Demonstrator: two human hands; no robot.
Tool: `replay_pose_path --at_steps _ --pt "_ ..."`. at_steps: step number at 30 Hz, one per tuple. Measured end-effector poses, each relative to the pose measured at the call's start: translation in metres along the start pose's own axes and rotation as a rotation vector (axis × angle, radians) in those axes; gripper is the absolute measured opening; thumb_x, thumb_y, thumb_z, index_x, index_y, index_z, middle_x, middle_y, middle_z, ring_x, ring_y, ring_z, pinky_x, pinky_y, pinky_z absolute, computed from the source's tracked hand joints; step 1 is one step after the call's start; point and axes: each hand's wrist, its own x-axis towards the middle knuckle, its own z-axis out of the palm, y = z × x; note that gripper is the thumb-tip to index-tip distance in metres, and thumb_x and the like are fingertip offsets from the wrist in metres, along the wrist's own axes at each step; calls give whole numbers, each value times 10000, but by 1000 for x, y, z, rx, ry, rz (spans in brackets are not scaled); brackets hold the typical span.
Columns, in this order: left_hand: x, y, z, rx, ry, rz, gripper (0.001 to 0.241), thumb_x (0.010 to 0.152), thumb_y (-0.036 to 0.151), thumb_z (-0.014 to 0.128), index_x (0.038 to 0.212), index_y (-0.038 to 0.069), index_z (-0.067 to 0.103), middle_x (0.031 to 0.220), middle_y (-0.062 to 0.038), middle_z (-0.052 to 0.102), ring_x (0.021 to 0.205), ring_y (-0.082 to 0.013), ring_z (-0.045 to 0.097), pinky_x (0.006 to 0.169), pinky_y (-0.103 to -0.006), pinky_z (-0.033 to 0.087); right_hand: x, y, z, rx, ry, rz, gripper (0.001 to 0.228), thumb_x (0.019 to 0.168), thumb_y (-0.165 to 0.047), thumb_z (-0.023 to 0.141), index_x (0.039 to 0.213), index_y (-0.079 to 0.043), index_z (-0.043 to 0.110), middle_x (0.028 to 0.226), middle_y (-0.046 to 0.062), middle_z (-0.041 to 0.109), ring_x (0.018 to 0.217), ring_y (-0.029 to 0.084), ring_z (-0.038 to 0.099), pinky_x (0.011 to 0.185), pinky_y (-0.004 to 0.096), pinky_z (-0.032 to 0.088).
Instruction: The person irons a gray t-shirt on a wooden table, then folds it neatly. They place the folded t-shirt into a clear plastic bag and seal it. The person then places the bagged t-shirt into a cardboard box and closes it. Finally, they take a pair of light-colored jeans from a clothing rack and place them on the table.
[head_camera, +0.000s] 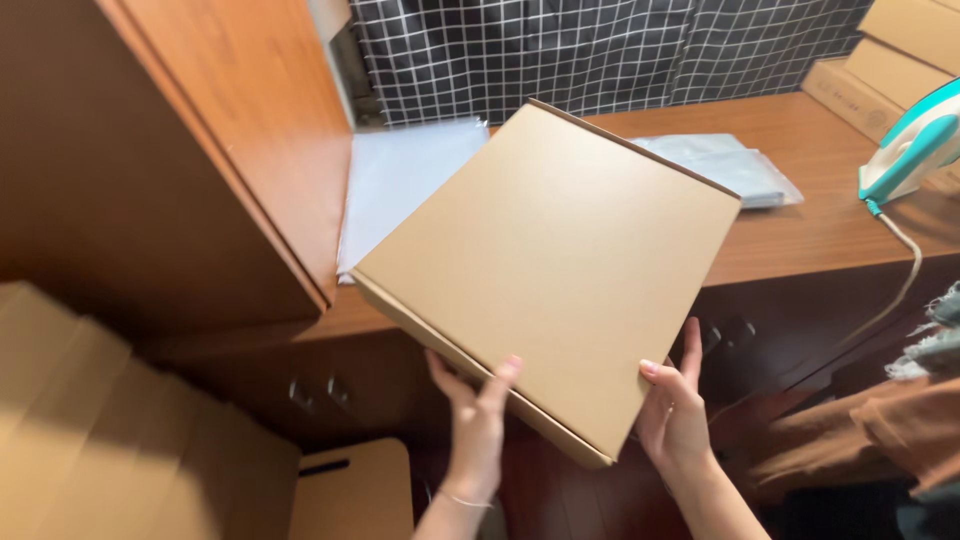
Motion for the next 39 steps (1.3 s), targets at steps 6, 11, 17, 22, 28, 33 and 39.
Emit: replay_pose_path --at_steps 6,11,17,22,28,33,39 --pt "59 29 41 -71 -103 -137 1216 751 127 773 1722 389 91 1504 -115 611 1324 -193 637 1175 -371 502 58 8 45 -74 76 1 1030 911 -51 511 1734 -495 78 1410 81 521 1229 214 525 923 510 439" --pt "155 70 37 -80 -80 -86 1094 705 108 734 1693 278 298 1464 -99 650 1262 -219 637 1111 -353 497 136 33 26 85 -28 -59 1028 886 -205 569 1734 -537 94 1161 60 591 1112 280 614 988 550 485" --pt "243 101 11 -70 -191 -96 542 797 59 611 1327 170 627 1178 -104 728 1050 -255 681 898 -390 535 182 5 24 67 198 -12 364 970 -419 583 1269 -466 382 1211 74 471 1109 279 557 1083 546 494" --pt "279 111 1 40 -270 -72 453 815 101 589 1257 99 686 1156 -131 772 1003 -282 727 821 -404 574 214 1 -4 -129 325 49 513 978 -550 562 1431 -321 492 1271 78 513 1227 272 613 1144 535 503" --pt "305 113 4 78 -277 -62 367 835 103 581 1196 122 646 1134 -92 735 987 -217 679 809 -336 513 259 26 -34 -300 292 98 514 977 -486 654 1425 -244 584 1224 52 652 1036 213 636 903 409 545" --pt "317 123 27 168 -79 -152 872 796 252 619 1652 171 467 1524 -10 652 1333 -173 635 1060 -333 505 292 31 -36 -305 225 96 470 959 -446 668 1395 -283 603 1191 68 644 991 240 650 798 422 548" --pt "366 94 41 90 -130 -81 498 867 183 602 1355 145 698 1210 -85 769 1042 -241 721 810 -374 559 326 13 -22 -364 187 127 404 1016 -367 645 1375 -186 603 1212 115 684 1067 278 668 890 482 574"
